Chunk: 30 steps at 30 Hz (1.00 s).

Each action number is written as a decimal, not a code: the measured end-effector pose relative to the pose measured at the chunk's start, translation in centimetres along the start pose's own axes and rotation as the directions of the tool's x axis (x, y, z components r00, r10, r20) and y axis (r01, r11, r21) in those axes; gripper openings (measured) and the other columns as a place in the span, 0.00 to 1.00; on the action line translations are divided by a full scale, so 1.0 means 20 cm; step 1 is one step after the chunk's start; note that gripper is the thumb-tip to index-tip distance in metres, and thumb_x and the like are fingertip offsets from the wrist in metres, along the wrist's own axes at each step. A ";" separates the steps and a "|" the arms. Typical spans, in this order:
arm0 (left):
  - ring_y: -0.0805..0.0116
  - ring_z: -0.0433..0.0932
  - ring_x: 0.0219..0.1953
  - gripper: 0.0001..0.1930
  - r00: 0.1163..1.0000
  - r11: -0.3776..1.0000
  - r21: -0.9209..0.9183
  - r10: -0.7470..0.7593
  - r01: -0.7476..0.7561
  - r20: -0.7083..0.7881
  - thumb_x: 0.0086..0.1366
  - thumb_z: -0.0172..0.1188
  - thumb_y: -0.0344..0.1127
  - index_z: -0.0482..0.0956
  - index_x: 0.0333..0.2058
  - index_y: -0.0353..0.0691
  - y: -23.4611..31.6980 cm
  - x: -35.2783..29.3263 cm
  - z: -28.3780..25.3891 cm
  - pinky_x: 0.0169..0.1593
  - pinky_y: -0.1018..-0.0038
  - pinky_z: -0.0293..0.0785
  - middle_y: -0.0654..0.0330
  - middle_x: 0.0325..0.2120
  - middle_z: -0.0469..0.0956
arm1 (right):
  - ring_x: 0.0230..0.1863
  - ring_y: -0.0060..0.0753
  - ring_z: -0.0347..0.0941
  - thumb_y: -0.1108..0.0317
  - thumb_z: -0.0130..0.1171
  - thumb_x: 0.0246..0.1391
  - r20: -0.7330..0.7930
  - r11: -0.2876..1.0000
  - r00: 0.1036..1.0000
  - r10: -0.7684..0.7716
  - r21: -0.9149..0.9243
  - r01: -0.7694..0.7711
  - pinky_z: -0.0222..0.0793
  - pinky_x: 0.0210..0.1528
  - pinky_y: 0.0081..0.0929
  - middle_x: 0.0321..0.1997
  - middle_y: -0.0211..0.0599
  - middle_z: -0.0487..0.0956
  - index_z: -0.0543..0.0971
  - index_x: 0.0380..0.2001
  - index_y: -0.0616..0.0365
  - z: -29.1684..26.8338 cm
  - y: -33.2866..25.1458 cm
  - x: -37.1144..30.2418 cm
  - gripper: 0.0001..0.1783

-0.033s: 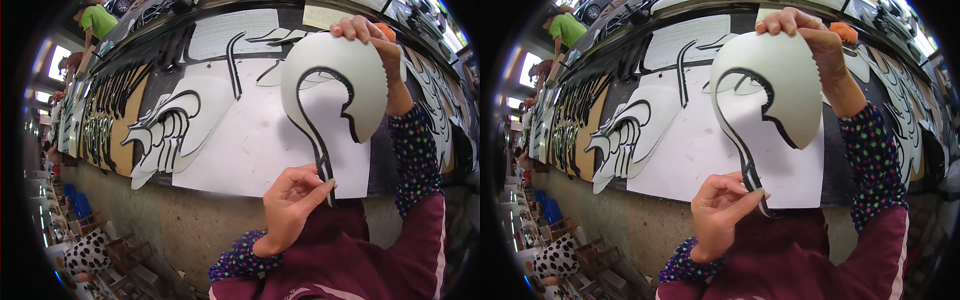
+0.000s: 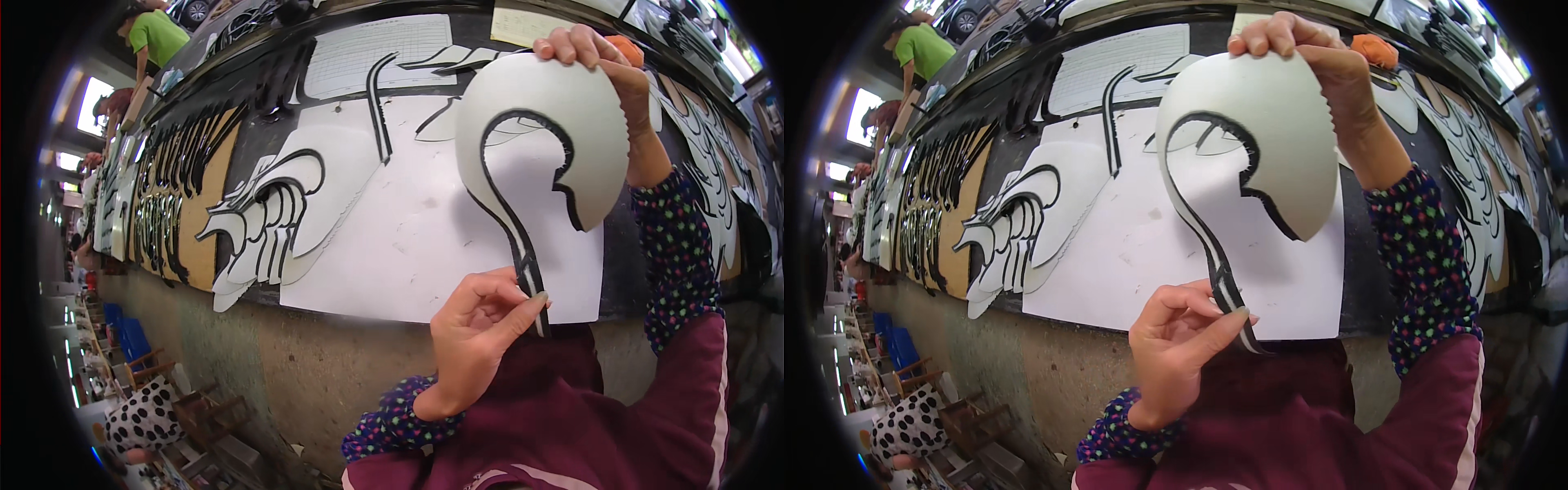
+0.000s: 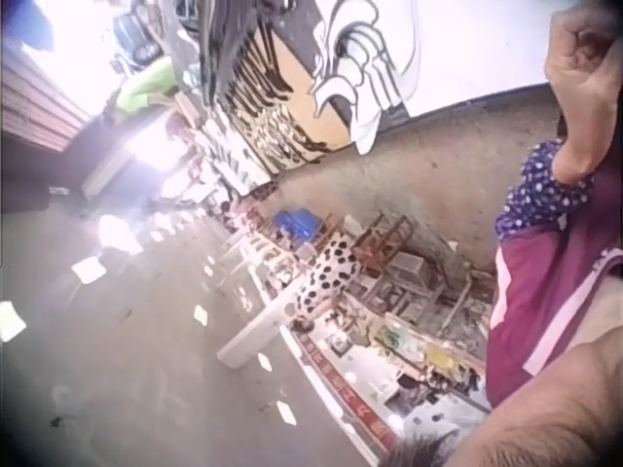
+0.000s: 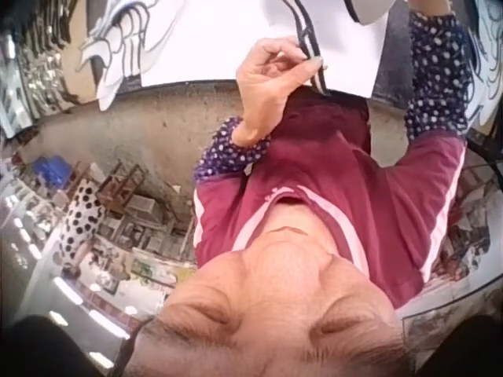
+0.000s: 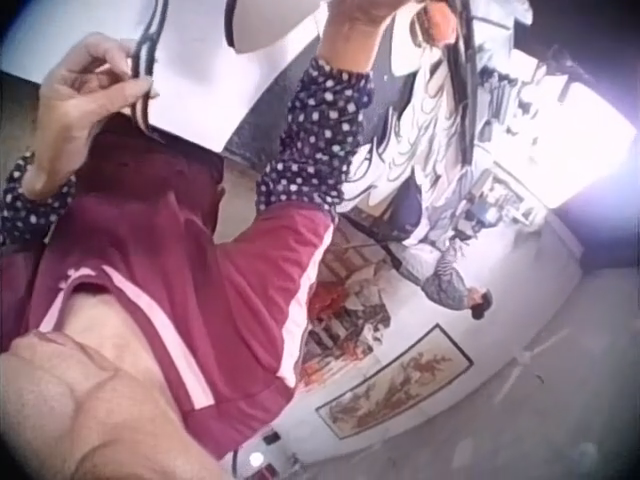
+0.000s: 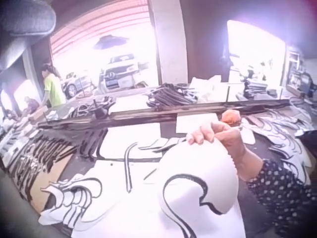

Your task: Assembling various components of a shoe upper by aligning and sticking them together.

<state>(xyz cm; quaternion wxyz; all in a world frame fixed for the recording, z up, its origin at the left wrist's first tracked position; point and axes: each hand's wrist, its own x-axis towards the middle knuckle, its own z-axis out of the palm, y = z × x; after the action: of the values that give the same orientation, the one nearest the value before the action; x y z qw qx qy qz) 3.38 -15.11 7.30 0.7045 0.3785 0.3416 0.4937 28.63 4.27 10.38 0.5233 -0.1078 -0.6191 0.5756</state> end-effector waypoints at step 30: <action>0.53 0.83 0.46 0.16 0.998 0.977 -0.206 0.056 -0.054 0.008 0.63 0.59 0.13 0.70 0.47 0.29 -0.12 0.03 0.28 0.49 0.65 0.86 0.44 0.51 0.72 | 0.52 0.40 0.74 0.73 0.59 0.48 -0.052 0.803 0.990 0.130 0.592 -0.074 0.68 0.63 0.37 0.40 0.40 0.79 0.79 0.30 0.57 0.14 0.28 0.07 0.04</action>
<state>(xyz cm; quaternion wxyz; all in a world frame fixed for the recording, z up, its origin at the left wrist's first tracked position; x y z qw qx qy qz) 9.44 -16.11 7.83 0.7283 0.3161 0.2732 0.5431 23.29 5.44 7.14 0.5265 0.0007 -0.3796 0.7607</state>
